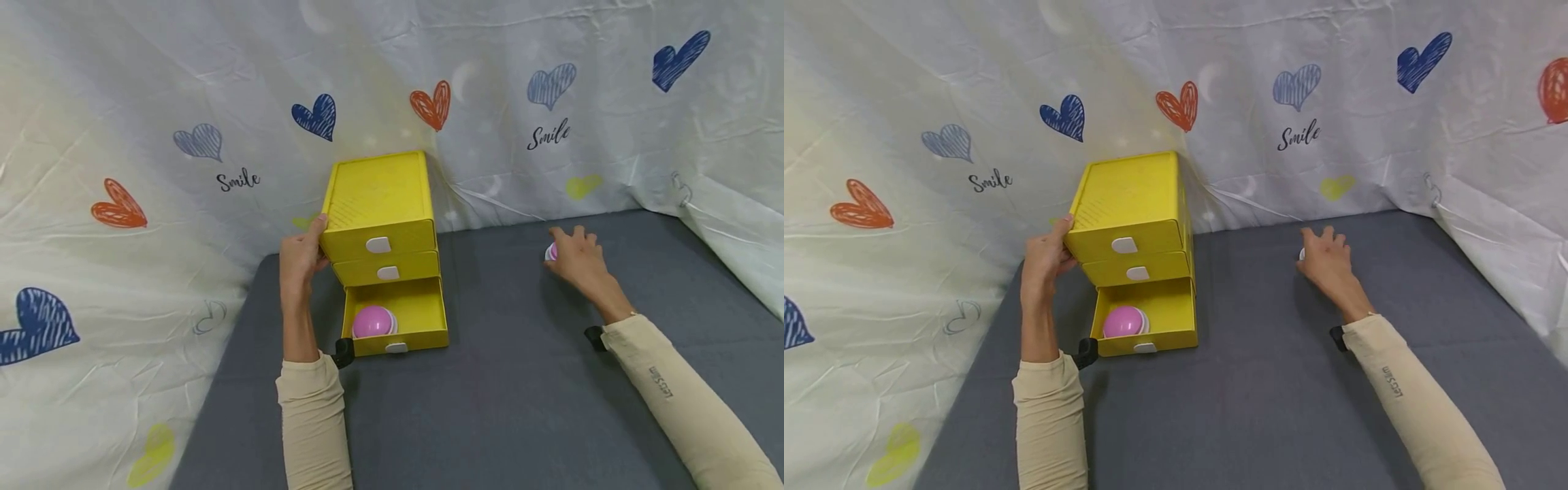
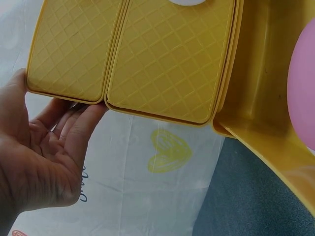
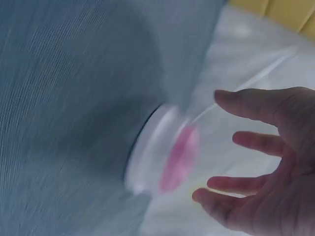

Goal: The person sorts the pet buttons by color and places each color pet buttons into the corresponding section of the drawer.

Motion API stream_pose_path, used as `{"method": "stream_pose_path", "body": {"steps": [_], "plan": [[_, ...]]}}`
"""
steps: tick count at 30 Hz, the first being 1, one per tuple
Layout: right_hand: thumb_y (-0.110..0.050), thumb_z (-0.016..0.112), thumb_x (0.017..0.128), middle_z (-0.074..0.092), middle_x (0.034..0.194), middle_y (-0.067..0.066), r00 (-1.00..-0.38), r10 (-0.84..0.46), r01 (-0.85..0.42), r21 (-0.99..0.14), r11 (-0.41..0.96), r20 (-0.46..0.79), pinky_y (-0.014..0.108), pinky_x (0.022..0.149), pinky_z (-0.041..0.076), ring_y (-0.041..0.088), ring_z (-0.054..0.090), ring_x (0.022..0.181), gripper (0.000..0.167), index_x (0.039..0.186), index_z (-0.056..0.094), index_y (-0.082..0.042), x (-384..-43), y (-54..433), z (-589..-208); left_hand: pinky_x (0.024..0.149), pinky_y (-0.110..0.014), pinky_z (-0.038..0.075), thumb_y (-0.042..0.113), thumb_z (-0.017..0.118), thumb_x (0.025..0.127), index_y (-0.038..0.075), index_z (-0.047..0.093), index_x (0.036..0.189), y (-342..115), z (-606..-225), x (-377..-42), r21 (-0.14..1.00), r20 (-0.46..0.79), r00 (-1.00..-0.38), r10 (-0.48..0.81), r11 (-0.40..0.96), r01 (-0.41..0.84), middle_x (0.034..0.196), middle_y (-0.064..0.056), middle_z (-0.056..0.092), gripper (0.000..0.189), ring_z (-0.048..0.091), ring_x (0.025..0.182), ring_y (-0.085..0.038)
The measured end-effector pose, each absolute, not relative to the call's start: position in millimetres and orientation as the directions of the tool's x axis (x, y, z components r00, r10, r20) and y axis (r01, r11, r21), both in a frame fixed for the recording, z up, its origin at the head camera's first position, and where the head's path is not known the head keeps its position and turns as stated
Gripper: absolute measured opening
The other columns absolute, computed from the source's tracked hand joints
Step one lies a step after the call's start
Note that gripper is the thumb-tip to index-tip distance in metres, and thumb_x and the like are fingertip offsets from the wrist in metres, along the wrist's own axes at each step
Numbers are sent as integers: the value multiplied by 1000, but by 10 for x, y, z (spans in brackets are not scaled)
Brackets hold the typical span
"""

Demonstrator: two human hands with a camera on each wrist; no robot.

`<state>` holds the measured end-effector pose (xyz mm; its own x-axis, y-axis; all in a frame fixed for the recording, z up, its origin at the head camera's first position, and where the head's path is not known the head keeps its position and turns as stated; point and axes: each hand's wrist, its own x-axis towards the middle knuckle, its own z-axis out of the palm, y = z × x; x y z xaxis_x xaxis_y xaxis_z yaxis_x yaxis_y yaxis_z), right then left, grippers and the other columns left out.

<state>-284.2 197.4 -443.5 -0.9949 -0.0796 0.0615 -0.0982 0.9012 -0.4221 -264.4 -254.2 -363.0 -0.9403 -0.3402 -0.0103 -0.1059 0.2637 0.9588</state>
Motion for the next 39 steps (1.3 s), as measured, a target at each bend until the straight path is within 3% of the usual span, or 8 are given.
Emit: {"method": "stream_pose_path", "body": {"steps": [5, 14, 23, 30, 39], "plan": [[-15, 75, 92, 39, 132, 49, -999, -45, -37, -419, 907, -10, 77, 96, 38, 69, 42, 119, 73, 152, 36, 1, -2924, 2216, -4573, 48, -22, 36, 65, 68, 93, 23, 37, 51, -2547, -3639, -2660, 960, -1, -942, -335, 265, -95, 43, 12, 31, 67, 31, 41, -6], [-15, 70, 92, 51, 119, 48, -997, -77, -75, -440, 895, 14, 74, 88, 46, 69, 53, 107, 59, 141, 45, 6, -2923, 2305, -4687, 49, -23, 36, 64, 67, 94, 23, 37, 52, -2538, -3654, -2669, 959, -31, -947, -320, 256, -118, 43, 11, 31, 66, 30, 41, -8], [-17, 74, 92, 49, 123, 46, -997, -74, -70, -476, 877, 10, 73, 89, 43, 66, 49, 110, 63, 142, 46, 8, -2854, 2327, -4641, 52, -22, 43, 67, 67, 92, 23, 37, 52, -2502, -3628, -2643, 955, -11, -945, -328, 275, -107, 45, 12, 32, 67, 34, 44, -7], [-22, 77, 92, 52, 124, 42, -994, -78, -108, -501, 859, 79, 70, 88, 45, 59, 50, 109, 63, 143, 50, 4, -2685, 2158, -4470, 52, -22, 42, 67, 67, 92, 23, 38, 52, -2525, -3631, -2644, 954, -5, -945, -328, 282, -103, 44, 12, 33, 67, 34, 43, -7], [-26, 84, 87, 66, 120, 30, -965, -229, -263, -510, 819, 130, 56, 89, 51, 43, 61, 107, 62, 138, 61, 1, -2430, 1581, -4102, 52, -23, 42, 68, 66, 92, 23, 38, 52, -2550, -3628, -2637, 950, -11, -942, -336, 291, -115, 44, 12, 33, 66, 34, 43, -7]]}}
